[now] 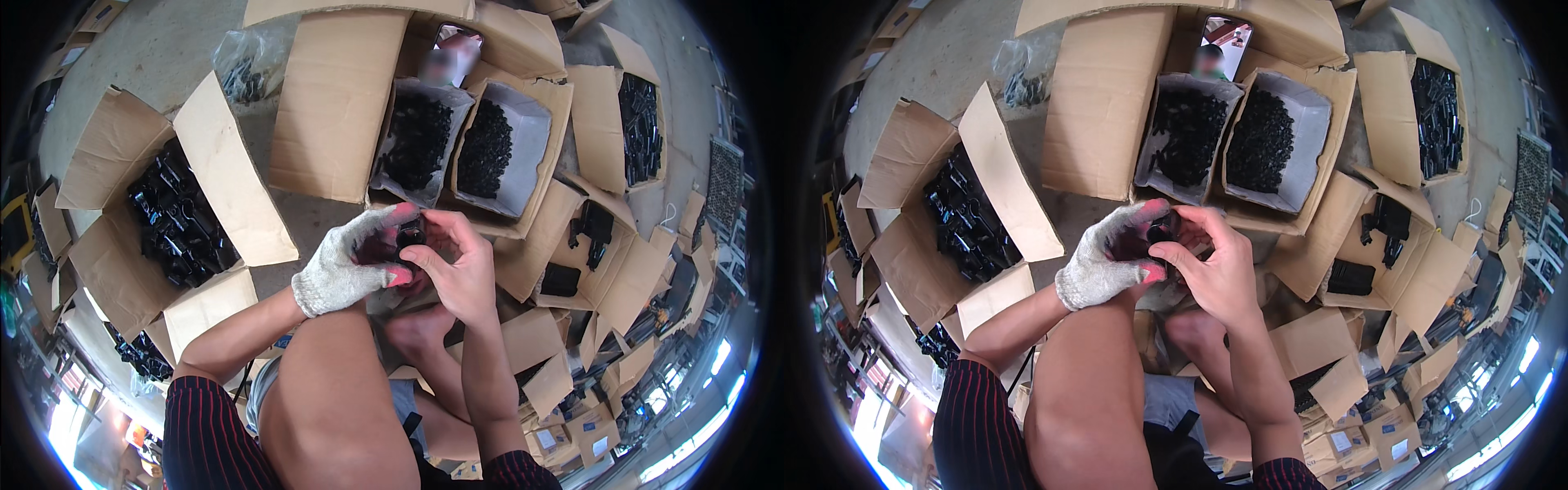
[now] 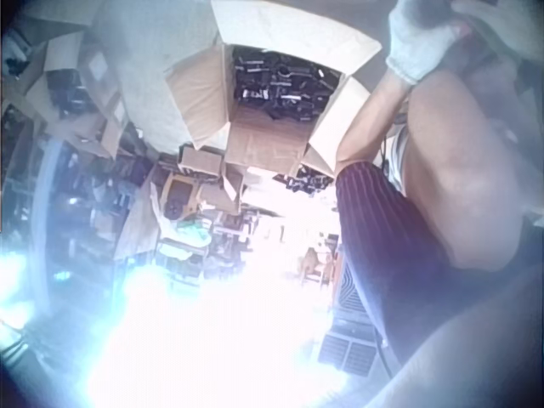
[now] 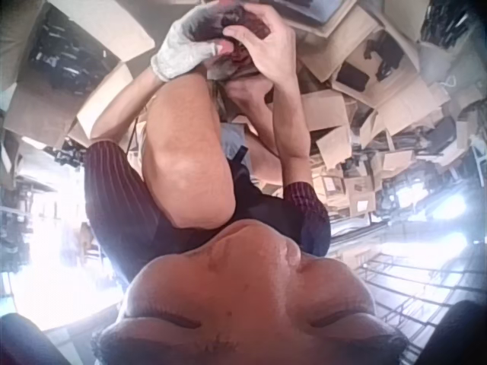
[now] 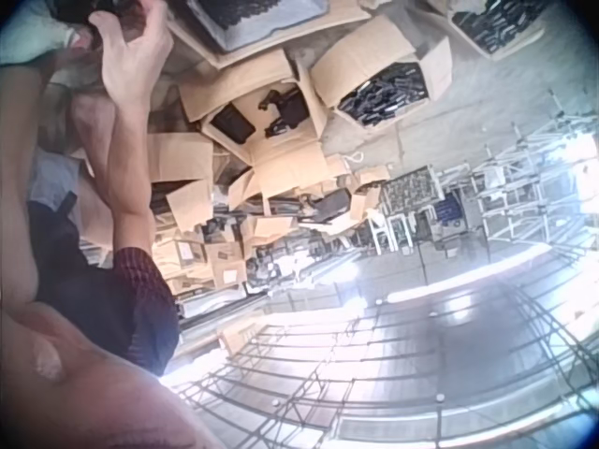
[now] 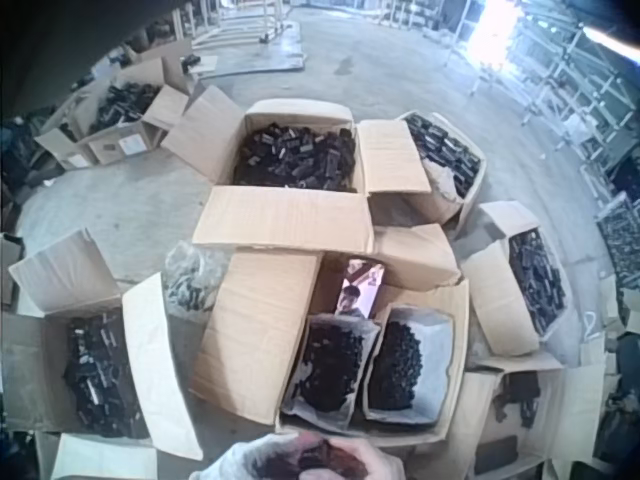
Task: The person takes a small circular component from a box and inserts it into a larger black plastic assembly, then places the finished piece into a different cardboard box.
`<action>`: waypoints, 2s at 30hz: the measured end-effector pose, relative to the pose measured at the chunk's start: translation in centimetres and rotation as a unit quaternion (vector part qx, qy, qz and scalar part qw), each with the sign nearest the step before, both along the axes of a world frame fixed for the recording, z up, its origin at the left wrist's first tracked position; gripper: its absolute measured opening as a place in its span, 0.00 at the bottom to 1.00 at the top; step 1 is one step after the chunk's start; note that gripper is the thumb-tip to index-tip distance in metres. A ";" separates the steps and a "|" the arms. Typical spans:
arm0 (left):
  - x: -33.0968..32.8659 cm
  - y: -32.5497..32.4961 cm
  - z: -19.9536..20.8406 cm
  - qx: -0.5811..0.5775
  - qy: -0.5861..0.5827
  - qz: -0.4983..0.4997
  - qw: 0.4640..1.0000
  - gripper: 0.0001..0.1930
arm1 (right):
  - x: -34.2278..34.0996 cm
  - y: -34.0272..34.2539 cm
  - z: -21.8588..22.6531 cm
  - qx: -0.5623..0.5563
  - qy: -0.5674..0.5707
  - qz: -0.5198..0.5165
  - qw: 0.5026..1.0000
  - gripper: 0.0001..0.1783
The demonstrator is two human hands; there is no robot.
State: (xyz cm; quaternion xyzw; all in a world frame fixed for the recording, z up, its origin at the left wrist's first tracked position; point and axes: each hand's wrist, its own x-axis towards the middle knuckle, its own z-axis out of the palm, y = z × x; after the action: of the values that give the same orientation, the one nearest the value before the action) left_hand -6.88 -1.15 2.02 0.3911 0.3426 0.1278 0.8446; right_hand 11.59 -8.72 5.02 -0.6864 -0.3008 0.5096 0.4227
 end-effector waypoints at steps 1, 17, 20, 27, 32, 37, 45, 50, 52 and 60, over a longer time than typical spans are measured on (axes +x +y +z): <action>0.0 -0.1 0.0 -0.010 -0.005 0.005 1.000 0.42 | -0.2 0.3 0.3 0.006 -0.010 0.000 1.000 0.26; -0.5 0.4 1.1 -0.046 -0.034 0.018 0.998 0.40 | -0.8 -0.1 0.4 0.001 -0.045 0.006 0.999 0.27; -0.4 0.5 1.1 0.001 -0.017 0.019 1.000 0.39 | -1.3 0.2 0.8 0.010 -0.097 0.012 0.995 0.27; -0.8 0.0 0.1 0.081 0.005 0.003 0.997 0.38 | -1.1 -0.1 0.5 0.029 -0.108 0.019 0.994 0.28; -0.8 0.3 0.6 0.056 0.005 -0.007 0.998 0.37 | -1.0 -0.5 0.4 0.029 -0.105 0.026 0.994 0.28; -1.1 0.1 0.4 0.075 0.018 -0.020 0.997 0.37 | -0.8 -0.4 0.7 0.015 -0.111 0.053 0.992 0.29; -1.1 0.3 -0.3 -0.081 -0.010 0.077 0.994 0.44 | 3.5 4.6 -3.5 0.034 -0.169 -0.080 0.982 0.15; -0.8 1.0 0.3 -0.141 0.005 0.115 0.983 0.45 | 3.3 10.2 -7.9 0.007 -0.313 0.114 0.943 0.09; -0.7 1.6 0.8 -0.146 0.021 0.113 0.983 0.45 | 2.3 11.6 -10.2 0.013 -0.386 0.153 0.910 0.10; -0.6 2.3 1.5 -0.146 0.016 0.155 0.977 0.42 | 1.1 13.5 -13.5 -0.088 -0.423 0.131 0.893 0.12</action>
State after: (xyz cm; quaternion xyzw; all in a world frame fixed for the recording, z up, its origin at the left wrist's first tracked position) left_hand -7.43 1.18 3.49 0.2081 0.4275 0.1995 0.8568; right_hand 12.71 4.78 -8.46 -0.8259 -0.4919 0.2463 0.1232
